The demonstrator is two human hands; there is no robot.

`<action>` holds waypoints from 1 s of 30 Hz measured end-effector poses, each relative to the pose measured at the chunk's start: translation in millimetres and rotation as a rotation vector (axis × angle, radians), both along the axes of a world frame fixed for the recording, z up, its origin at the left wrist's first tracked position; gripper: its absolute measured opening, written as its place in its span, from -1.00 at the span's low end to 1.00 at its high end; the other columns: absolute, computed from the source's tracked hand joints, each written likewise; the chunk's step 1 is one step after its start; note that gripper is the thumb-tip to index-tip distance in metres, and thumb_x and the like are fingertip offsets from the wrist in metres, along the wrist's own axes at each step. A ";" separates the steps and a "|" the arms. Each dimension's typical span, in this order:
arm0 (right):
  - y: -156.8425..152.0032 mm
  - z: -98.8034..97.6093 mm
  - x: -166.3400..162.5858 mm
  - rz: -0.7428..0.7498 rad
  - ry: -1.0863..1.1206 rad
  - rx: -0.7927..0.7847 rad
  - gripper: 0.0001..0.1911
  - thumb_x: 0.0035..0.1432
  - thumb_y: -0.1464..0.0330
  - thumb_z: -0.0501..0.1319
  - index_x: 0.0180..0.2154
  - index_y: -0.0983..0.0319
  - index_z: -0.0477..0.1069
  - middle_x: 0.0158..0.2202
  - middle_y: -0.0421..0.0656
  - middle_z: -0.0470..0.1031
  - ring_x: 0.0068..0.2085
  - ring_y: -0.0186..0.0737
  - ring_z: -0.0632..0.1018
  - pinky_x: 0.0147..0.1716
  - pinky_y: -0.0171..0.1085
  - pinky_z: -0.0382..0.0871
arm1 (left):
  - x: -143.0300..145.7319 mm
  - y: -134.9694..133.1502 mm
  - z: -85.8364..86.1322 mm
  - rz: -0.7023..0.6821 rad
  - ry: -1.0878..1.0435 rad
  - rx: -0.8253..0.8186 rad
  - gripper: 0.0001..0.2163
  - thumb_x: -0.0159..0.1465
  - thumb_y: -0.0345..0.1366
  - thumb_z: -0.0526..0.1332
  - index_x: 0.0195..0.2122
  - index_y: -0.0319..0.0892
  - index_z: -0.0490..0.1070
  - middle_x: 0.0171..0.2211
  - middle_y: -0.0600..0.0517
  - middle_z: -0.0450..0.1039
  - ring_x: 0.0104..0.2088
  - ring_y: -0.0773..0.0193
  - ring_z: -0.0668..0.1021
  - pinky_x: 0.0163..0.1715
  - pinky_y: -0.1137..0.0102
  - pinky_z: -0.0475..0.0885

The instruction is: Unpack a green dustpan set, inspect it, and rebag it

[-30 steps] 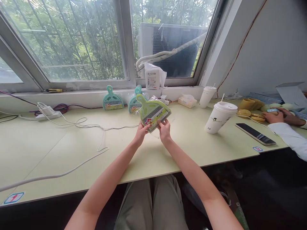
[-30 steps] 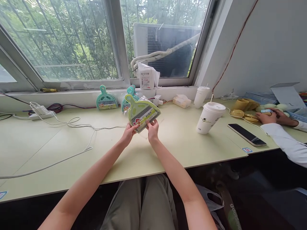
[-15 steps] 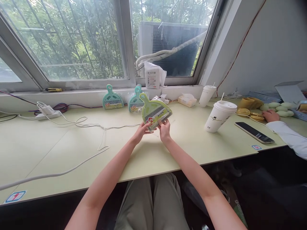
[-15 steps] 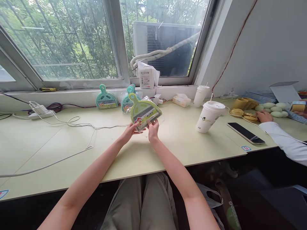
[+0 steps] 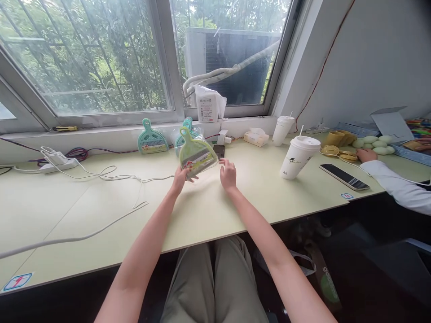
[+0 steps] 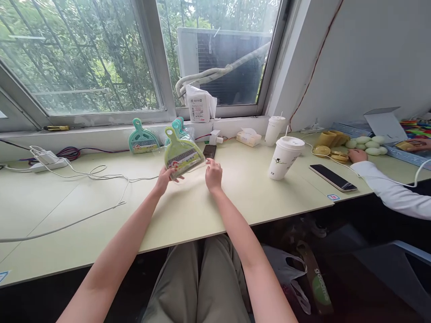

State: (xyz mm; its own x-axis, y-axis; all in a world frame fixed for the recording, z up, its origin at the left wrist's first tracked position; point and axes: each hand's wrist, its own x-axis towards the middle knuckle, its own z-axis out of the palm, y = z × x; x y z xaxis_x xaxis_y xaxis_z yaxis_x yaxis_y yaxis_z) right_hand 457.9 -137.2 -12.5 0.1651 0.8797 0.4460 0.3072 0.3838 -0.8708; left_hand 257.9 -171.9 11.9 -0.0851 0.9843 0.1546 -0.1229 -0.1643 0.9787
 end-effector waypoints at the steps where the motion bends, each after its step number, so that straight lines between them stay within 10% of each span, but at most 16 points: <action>1: -3.1 0.3 0.6 -0.007 -0.151 0.096 -0.51 0.12 0.55 0.06 0.07 0.13 0.37 0.07 -0.08 0.46 0.15 -0.07 0.36 0.13 -0.05 0.17 | -5.7 1.1 0.5 0.024 -0.060 -0.002 -0.63 0.06 -0.34 0.16 -0.08 -0.22 0.22 -0.27 -0.05 0.50 -0.55 0.28 0.54 -0.67 0.45 0.37; 6: -11.6 5.3 -0.1 0.049 -0.479 0.247 -0.50 0.14 0.55 0.14 0.07 0.00 0.40 0.24 -0.20 0.28 0.28 -0.10 0.17 0.22 -0.01 -0.01 | -17.4 5.6 -2.3 0.098 -0.229 -0.061 -0.70 0.01 -0.37 0.17 -0.19 -0.23 0.25 -0.45 0.05 0.44 -0.60 0.36 0.47 -0.75 0.51 0.27; 16: 0.2 7.2 8.3 0.099 0.023 0.229 -0.91 0.13 0.28 0.28 -0.35 0.04 0.59 -0.12 -0.18 0.53 -0.01 -0.11 0.40 0.15 -0.09 0.13 | -13.2 -1.2 -1.3 -0.158 -0.108 -0.114 -0.72 0.05 -0.35 0.18 -0.19 -0.29 0.30 -0.46 -0.05 0.48 -0.62 0.29 0.51 -0.76 0.47 0.18; 24: 8.9 -2.5 10.7 0.047 0.121 0.161 -0.86 0.09 0.34 0.25 -0.28 0.13 0.57 0.01 -0.10 0.36 0.05 -0.15 0.38 0.11 -0.15 0.25 | -4.6 -8.8 -2.4 -0.340 0.003 -0.112 -0.59 0.10 -0.27 0.26 -0.05 -0.19 0.19 -0.28 -0.05 0.52 -0.57 0.29 0.56 -0.68 0.47 0.31; 30: 21.6 -14.0 12.0 0.315 0.438 -0.078 -0.43 -0.15 0.39 0.38 -0.01 0.15 0.40 -0.11 -0.16 0.51 -0.11 -0.24 0.50 -0.01 -0.17 0.37 | -6.2 -13.0 0.3 -0.315 0.112 -0.140 -0.43 0.10 -0.25 0.27 0.13 -0.18 0.14 -0.26 -0.06 0.52 -0.62 0.30 0.54 -0.69 0.47 0.26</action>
State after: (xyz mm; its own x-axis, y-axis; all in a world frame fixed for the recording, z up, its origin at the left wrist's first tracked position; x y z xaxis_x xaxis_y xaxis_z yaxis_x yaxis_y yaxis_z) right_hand 469.8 -115.5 -26.6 0.0439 0.9443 0.3262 -0.2098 0.3279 -0.9211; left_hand 251.7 -184.9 12.2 0.2354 0.9719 0.0078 -0.0372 0.0010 0.9993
